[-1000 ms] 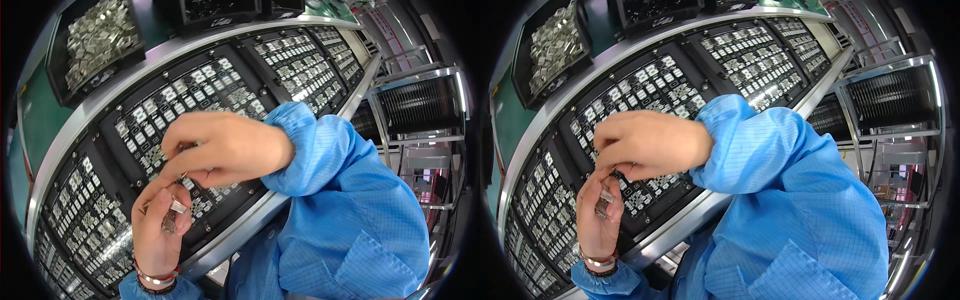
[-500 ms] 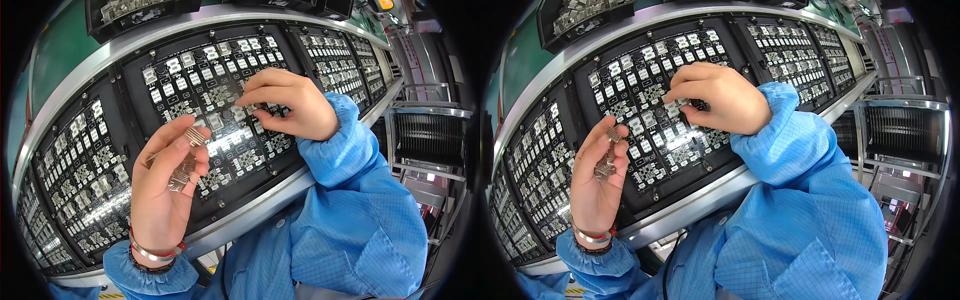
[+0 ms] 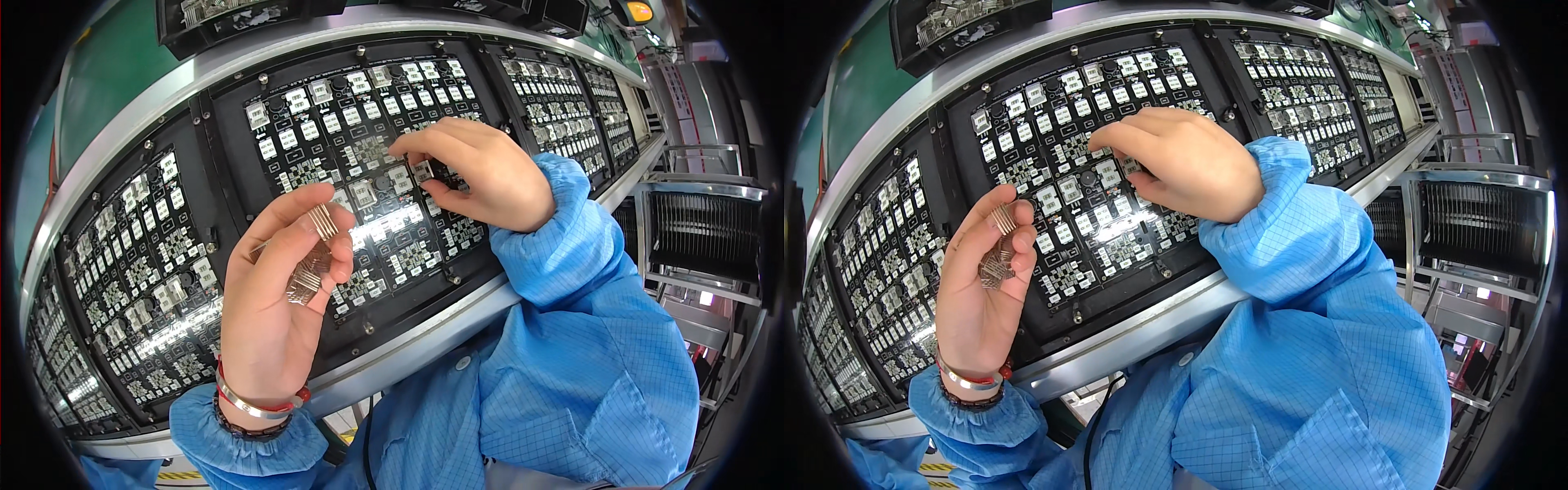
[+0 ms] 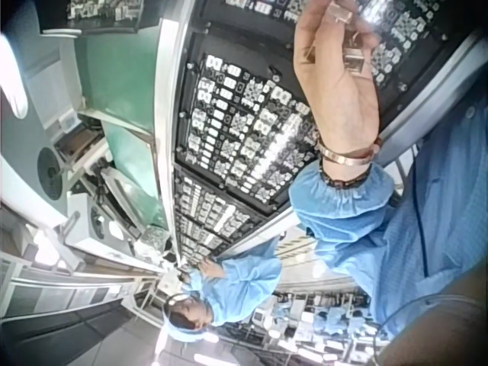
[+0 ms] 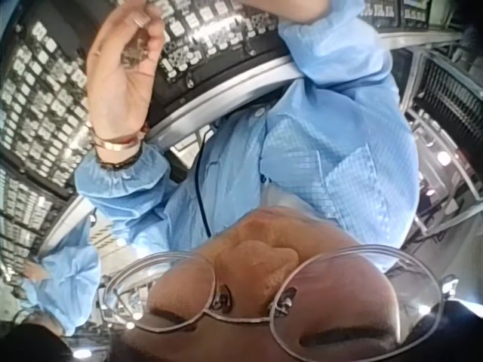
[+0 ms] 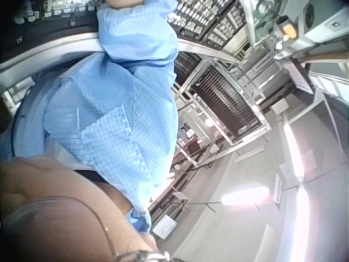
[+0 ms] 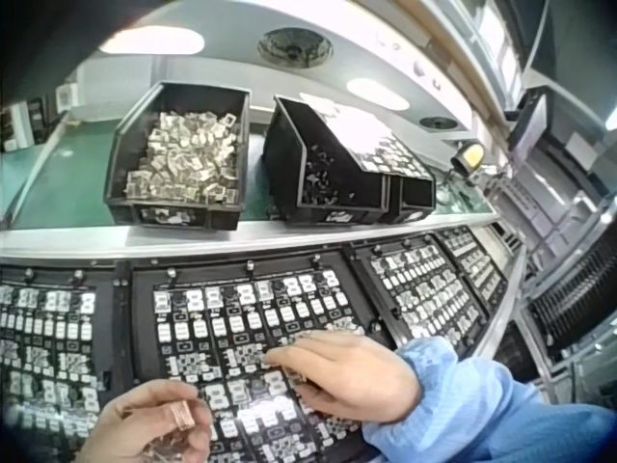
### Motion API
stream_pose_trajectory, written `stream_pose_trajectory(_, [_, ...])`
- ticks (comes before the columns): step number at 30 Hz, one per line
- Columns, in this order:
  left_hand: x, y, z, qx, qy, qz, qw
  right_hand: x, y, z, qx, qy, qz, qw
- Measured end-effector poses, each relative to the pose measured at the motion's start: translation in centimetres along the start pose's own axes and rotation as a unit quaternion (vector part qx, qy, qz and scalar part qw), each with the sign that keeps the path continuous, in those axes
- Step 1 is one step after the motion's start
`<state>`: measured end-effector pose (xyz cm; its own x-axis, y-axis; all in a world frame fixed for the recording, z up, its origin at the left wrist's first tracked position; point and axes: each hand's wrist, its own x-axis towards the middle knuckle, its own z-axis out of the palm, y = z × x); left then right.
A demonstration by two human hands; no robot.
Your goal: Manually placing small electronic components onto large printed circuit board panels.
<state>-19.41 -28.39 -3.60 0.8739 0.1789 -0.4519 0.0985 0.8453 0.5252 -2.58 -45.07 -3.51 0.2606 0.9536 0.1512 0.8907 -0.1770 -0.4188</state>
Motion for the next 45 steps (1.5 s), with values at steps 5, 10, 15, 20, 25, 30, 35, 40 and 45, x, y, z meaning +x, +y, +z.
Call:
stream_pose_trajectory(5, [0.0,-0.1,0.5,0.016,0.041,0.015,0.999,-0.3,-0.6,-0.3,-0.007,-0.001,0.0,1.0])
stream_pose_trajectory(10, [0.1,-0.1,0.5,0.027,0.024,-0.004,0.999,-0.7,-1.2,-0.2,-0.035,0.009,0.015,0.999])
stream_pose_trajectory(15, [0.3,-0.1,0.8,0.035,0.039,-0.014,0.999,-0.3,-1.0,-0.1,-0.032,0.013,0.017,0.999])
stream_pose_trajectory(20, [0.3,-0.2,0.9,0.059,0.038,-0.012,0.997,-0.5,-0.2,0.1,-0.011,0.049,0.033,0.998])
stream_pose_trajectory(25, [0.2,-0.6,0.2,0.077,0.019,-0.008,0.997,-0.5,-0.5,-0.8,-0.021,0.0,0.07,0.997])
stream_pose_trajectory(30, [0.0,-0.9,0.4,0.075,0.011,0.006,0.997,0.3,-1.6,-1.9,0.171,0.057,-0.028,0.983])
stream_pose_trajectory(35, [0.1,-1.2,0.6,0.077,-0.016,-0.006,0.997,0.6,-4.3,-0.6,0.262,0.044,-0.051,0.963])
stream_pose_trajectory(40, [0.2,-1.0,0.8,0.066,-0.025,-0.044,0.997,1.1,-2.7,-1.9,0.257,0.064,-0.076,0.961])
stream_pose_trajectory(45, [-0.3,-0.9,2.3,0.111,0.011,-0.037,0.993,2.1,3.1,-4.0,0.22,0.148,0.015,0.964])
